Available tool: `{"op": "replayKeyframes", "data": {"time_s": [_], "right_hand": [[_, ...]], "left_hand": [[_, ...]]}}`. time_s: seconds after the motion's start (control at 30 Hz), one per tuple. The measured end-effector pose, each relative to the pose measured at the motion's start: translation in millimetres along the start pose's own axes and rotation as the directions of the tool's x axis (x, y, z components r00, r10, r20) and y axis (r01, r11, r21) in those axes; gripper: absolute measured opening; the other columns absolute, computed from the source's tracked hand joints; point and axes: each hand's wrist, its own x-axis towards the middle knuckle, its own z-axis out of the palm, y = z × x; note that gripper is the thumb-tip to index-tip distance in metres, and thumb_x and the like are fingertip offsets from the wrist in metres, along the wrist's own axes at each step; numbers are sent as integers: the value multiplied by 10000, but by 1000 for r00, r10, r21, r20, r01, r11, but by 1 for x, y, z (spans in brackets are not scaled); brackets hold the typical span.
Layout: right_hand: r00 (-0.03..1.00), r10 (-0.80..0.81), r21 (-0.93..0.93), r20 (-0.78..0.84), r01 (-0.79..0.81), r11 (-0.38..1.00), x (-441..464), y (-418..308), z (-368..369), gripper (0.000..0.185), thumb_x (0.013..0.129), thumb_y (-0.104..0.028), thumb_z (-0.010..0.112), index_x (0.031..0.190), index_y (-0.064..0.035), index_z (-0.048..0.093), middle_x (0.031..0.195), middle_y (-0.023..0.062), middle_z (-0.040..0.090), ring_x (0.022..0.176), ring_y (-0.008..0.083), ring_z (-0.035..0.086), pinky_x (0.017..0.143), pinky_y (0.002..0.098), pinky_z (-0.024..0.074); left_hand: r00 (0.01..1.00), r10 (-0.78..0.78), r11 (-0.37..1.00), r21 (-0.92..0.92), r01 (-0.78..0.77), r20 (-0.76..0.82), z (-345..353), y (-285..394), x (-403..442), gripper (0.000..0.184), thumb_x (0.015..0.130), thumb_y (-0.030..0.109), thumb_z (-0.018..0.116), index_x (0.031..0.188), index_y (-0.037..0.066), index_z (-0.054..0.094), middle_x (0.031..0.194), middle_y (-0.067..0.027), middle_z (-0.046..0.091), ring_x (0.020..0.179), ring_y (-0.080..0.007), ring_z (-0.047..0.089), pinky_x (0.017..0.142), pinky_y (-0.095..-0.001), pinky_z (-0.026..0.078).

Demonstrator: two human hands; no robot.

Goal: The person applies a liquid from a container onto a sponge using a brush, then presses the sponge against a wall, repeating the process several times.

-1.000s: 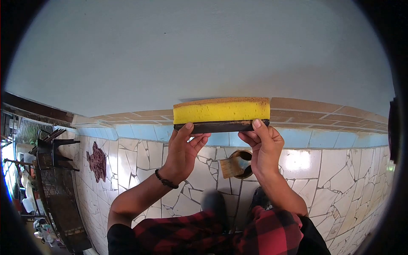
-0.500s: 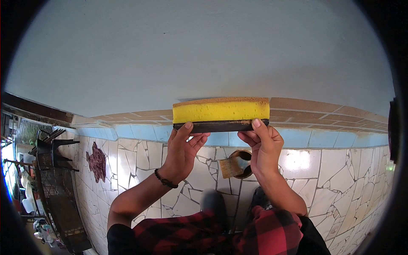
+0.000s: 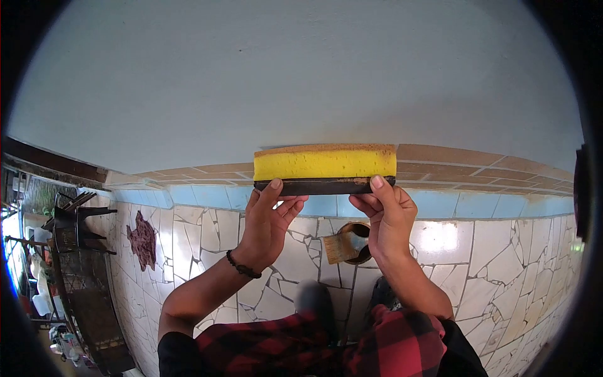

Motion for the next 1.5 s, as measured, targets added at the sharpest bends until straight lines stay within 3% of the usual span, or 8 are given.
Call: {"op": "replayKeyframes", "data": {"time_s": [0.3,0.4,0.77,0.87,0.97,1.2,1.3,1.5], "right_hand": [[1000,6,7,8,-6,1000,-1,0,-1,468,857,-102,771,593,-164,390,708,80,629,669,148,672,678,353,643],[1000,9,16,12,-9,1000,-1,0,-1,468,857,-103,772,592,-164,391,709,82,633,674,150,674,683,357,642],[1000,19,22,9,-19,1000,-2,0,0,457,861,-95,768,599,-163,399,712,72,632,679,145,671,691,355,639],[999,0,-3,46,0,1000,-2,2,-4,246,909,-153,710,714,-81,579,708,62,653,671,159,694,719,344,638],[999,36,37,13,-36,999,-3,-2,0,459,863,-78,761,598,-163,396,745,85,638,710,144,669,728,369,637],[999,32,40,28,-33,999,-3,0,-2,456,865,-68,759,603,-160,396,763,95,646,723,147,667,736,375,636],[999,37,35,23,-37,999,-4,-1,0,458,867,-64,756,604,-160,394,765,94,646,721,145,665,738,374,636],[998,52,59,22,-54,997,-4,-2,-1,471,867,-60,757,598,-162,385,753,78,631,720,141,660,741,369,636]], "left_hand": [[1000,14,999,-43,-13,3,2,2,0,363,949,293,672,1149,77,459,1095,-108,603,1051,-250,624,975,-387,484],[1000,22,999,33,-22,-11,3,1,-1,423,951,388,644,1194,65,521,1024,-96,667,1088,-233,617,1028,-379,445],[999,33,999,24,-33,5,1,1,1,358,969,391,627,1150,98,530,1018,-91,663,1093,-228,617,1001,-366,461],[998,63,997,38,-63,-4,0,-2,1,349,981,404,613,1128,107,506,1033,-90,645,1089,-227,613,989,-363,467],[996,88,994,61,-87,-28,1,-5,0,362,982,424,607,1115,111,482,1055,-86,626,1089,-223,608,982,-359,469],[989,86,996,25,-84,-120,-1,-7,-3,355,959,346,671,1057,131,406,1089,-24,543,999,-201,608,914,-385,465],[981,96,994,75,-84,-166,-2,-9,-4,292,977,378,634,1065,160,461,958,9,548,939,-165,584,878,-344,457],[983,169,984,68,-165,-72,-1,-8,-5,236,994,311,618,1039,136,465,907,7,558,872,-143,600,854,-320,501]]}}
